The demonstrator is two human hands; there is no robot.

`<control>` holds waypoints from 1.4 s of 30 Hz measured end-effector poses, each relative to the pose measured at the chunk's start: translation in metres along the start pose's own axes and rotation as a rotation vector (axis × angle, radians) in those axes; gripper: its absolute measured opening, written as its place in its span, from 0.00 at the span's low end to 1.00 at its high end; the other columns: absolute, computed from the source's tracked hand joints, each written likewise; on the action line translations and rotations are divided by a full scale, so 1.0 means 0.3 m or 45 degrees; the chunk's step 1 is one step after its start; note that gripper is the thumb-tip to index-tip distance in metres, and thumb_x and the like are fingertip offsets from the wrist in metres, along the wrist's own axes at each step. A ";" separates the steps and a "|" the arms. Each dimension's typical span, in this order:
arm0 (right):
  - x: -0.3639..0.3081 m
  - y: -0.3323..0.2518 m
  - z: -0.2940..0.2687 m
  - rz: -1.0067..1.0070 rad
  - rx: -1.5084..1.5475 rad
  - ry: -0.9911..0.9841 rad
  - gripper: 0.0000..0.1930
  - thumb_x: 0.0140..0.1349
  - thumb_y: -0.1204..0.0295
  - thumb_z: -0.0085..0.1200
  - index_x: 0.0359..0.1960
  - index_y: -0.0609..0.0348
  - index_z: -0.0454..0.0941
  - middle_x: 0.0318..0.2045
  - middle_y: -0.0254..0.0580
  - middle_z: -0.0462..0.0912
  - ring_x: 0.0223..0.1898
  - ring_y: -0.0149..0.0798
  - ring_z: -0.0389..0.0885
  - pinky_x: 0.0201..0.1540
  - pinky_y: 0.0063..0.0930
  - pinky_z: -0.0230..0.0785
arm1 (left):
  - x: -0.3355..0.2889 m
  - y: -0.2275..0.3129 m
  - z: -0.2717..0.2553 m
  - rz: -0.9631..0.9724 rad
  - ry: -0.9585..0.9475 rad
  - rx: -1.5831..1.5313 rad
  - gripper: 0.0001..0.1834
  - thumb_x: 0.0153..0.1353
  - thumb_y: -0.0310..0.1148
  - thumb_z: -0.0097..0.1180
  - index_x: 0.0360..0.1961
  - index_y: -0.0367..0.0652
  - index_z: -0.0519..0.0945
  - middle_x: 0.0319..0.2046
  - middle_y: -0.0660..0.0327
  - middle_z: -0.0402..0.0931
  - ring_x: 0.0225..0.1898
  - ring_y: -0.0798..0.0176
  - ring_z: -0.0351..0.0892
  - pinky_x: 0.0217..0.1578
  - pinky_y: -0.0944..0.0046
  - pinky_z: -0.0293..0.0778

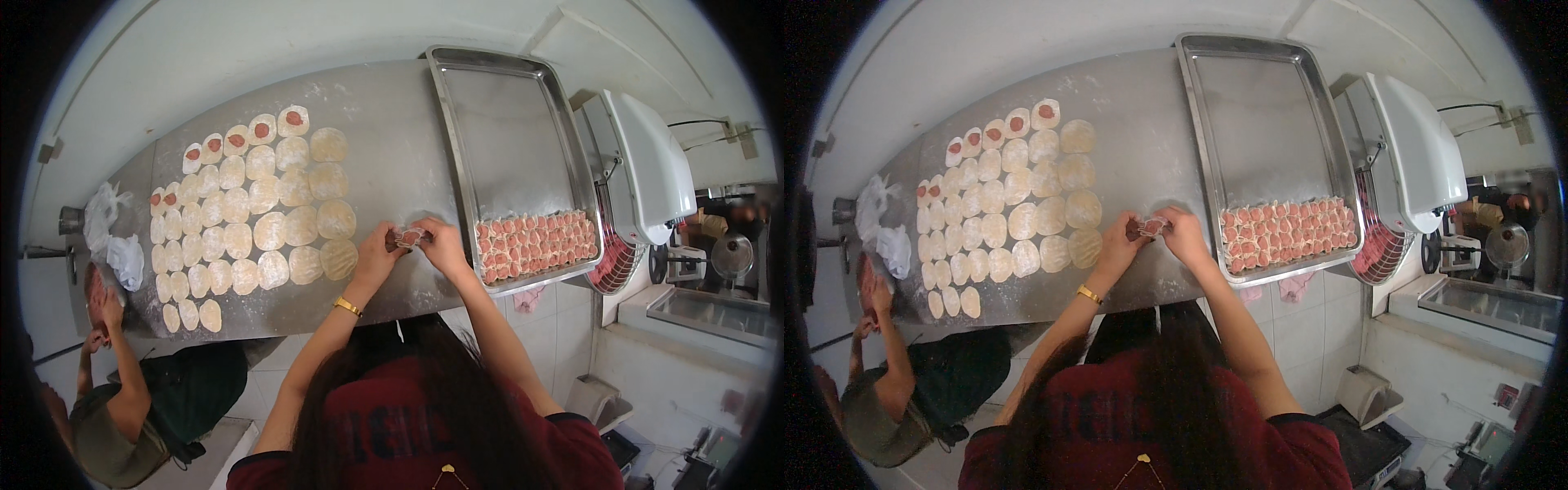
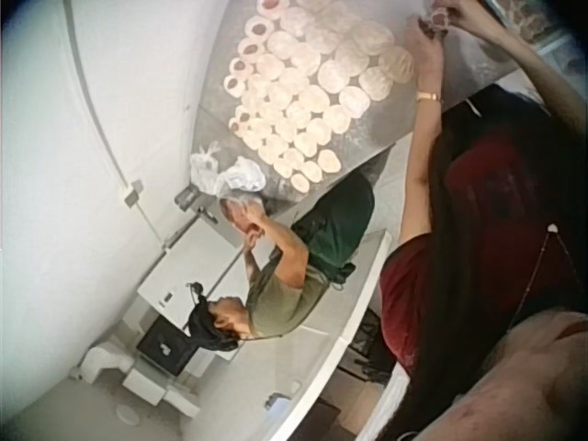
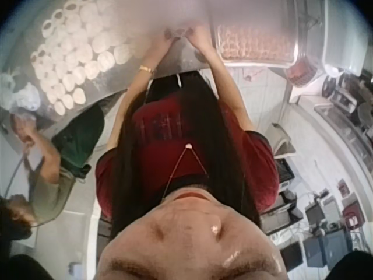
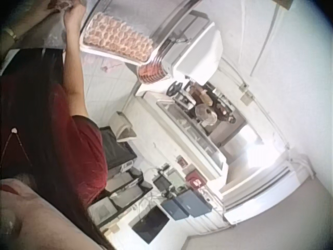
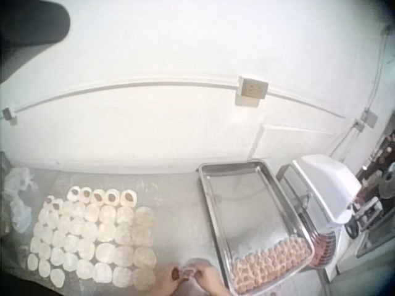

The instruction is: The person repeatedly picks up small circular dough pieces, places a portion of meat filling in the center, folds the dough over, and seals the edges to form dumplings. The finished dumplings are placed in neat rows on a metal tray. A coworker is visible preparing dough and filling in the background.

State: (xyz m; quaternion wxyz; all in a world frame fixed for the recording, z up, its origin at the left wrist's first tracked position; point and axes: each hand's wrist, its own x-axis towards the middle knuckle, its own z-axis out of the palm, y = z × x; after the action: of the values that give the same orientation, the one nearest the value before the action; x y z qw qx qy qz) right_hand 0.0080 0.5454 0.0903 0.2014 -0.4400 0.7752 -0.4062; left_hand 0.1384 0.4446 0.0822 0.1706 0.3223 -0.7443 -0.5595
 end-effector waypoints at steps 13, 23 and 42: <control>-0.020 -0.012 -0.021 -0.039 -0.076 -0.054 0.16 0.41 0.86 0.55 0.36 0.63 0.78 0.33 0.49 0.77 0.36 0.53 0.77 0.38 0.38 0.70 | 0.030 -0.005 -0.016 0.106 -0.227 0.199 0.17 0.43 0.27 0.68 0.36 0.38 0.77 0.29 0.54 0.80 0.30 0.57 0.81 0.33 0.63 0.75; -0.026 -0.047 -0.038 -0.035 -0.180 0.056 0.15 0.40 0.88 0.52 0.33 0.62 0.80 0.30 0.47 0.77 0.32 0.51 0.78 0.34 0.35 0.71 | 0.046 0.019 -0.035 0.131 -0.265 0.301 0.16 0.43 0.33 0.68 0.31 0.41 0.75 0.24 0.54 0.78 0.29 0.51 0.79 0.30 0.57 0.72; -0.045 -0.042 0.007 0.078 -0.050 0.052 0.19 0.42 0.87 0.53 0.40 0.63 0.77 0.37 0.50 0.76 0.40 0.55 0.76 0.41 0.40 0.70 | 0.059 -0.004 0.001 0.225 -0.206 0.257 0.17 0.43 0.30 0.68 0.32 0.40 0.74 0.27 0.52 0.76 0.31 0.50 0.77 0.32 0.56 0.72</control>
State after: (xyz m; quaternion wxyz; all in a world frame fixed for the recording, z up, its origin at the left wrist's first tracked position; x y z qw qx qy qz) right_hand 0.0231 0.5523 0.0986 0.1890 -0.4116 0.8001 -0.3934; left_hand 0.1255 0.4326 0.0791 0.1254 0.2248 -0.8336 -0.4887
